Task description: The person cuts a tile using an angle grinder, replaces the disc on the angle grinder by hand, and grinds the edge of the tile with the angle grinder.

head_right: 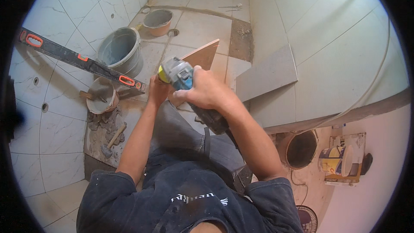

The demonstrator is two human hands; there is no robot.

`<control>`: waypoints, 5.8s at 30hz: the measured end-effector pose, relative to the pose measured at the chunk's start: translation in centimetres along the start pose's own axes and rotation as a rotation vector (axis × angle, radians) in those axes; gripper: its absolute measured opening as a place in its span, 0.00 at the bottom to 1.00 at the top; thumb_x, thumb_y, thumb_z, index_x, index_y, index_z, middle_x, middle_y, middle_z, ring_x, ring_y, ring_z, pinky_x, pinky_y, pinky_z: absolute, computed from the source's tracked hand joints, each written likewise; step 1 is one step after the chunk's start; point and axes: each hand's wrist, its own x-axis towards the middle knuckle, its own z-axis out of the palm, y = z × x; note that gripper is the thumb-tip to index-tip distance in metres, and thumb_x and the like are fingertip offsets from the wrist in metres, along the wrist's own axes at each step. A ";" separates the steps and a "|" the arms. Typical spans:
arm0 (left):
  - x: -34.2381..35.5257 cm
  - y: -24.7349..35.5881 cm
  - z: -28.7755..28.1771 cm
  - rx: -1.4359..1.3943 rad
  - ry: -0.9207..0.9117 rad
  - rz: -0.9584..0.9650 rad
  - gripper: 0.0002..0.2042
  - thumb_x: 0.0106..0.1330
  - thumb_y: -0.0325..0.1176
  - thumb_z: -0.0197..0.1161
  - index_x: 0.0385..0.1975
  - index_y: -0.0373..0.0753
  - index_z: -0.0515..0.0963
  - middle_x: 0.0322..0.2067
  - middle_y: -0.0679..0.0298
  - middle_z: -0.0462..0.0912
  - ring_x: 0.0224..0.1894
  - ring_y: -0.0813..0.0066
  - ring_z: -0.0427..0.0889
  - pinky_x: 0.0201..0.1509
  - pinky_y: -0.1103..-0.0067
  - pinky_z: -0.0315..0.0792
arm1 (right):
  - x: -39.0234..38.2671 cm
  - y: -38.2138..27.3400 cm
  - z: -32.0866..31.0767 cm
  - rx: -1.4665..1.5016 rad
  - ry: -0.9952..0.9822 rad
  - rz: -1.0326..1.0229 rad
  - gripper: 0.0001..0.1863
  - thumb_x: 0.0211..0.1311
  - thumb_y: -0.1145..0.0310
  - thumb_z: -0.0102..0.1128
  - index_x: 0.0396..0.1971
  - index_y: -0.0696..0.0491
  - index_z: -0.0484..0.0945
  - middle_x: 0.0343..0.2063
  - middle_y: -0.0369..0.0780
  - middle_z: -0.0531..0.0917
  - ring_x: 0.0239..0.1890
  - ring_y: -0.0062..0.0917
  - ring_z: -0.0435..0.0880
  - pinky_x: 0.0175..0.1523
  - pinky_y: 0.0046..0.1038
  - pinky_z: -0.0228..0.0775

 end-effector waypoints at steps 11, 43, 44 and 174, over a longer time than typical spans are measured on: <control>-0.4 0.0 0.1 0.063 0.124 0.039 0.10 0.65 0.33 0.71 0.40 0.33 0.87 0.34 0.52 0.90 0.36 0.51 0.88 0.44 0.67 0.78 | 0.9 2.6 -2.8 0.145 0.017 0.006 0.35 0.48 0.51 0.76 0.44 0.68 0.80 0.37 0.56 0.88 0.42 0.44 0.89 0.50 0.37 0.79; -1.5 2.4 0.6 -0.182 0.091 -0.113 0.13 0.67 0.38 0.72 0.42 0.34 0.87 0.36 0.49 0.90 0.37 0.55 0.90 0.46 0.69 0.79 | -0.2 8.2 -6.1 0.317 0.215 0.218 0.23 0.52 0.55 0.74 0.38 0.60 0.84 0.30 0.41 0.85 0.32 0.26 0.83 0.41 0.31 0.75; -1.5 2.7 0.5 -0.150 0.089 -0.130 0.13 0.67 0.38 0.72 0.42 0.34 0.87 0.35 0.49 0.90 0.37 0.55 0.90 0.46 0.69 0.79 | -0.2 8.1 -6.0 0.280 0.227 0.195 0.24 0.51 0.54 0.74 0.38 0.61 0.84 0.30 0.42 0.86 0.33 0.28 0.84 0.42 0.32 0.76; -2.3 3.3 0.6 -0.055 0.100 -0.146 0.12 0.67 0.37 0.72 0.41 0.34 0.88 0.33 0.50 0.90 0.33 0.58 0.89 0.43 0.71 0.78 | -0.5 9.7 -9.4 0.326 0.158 0.336 0.24 0.52 0.52 0.74 0.37 0.59 0.84 0.30 0.38 0.84 0.31 0.24 0.81 0.39 0.29 0.73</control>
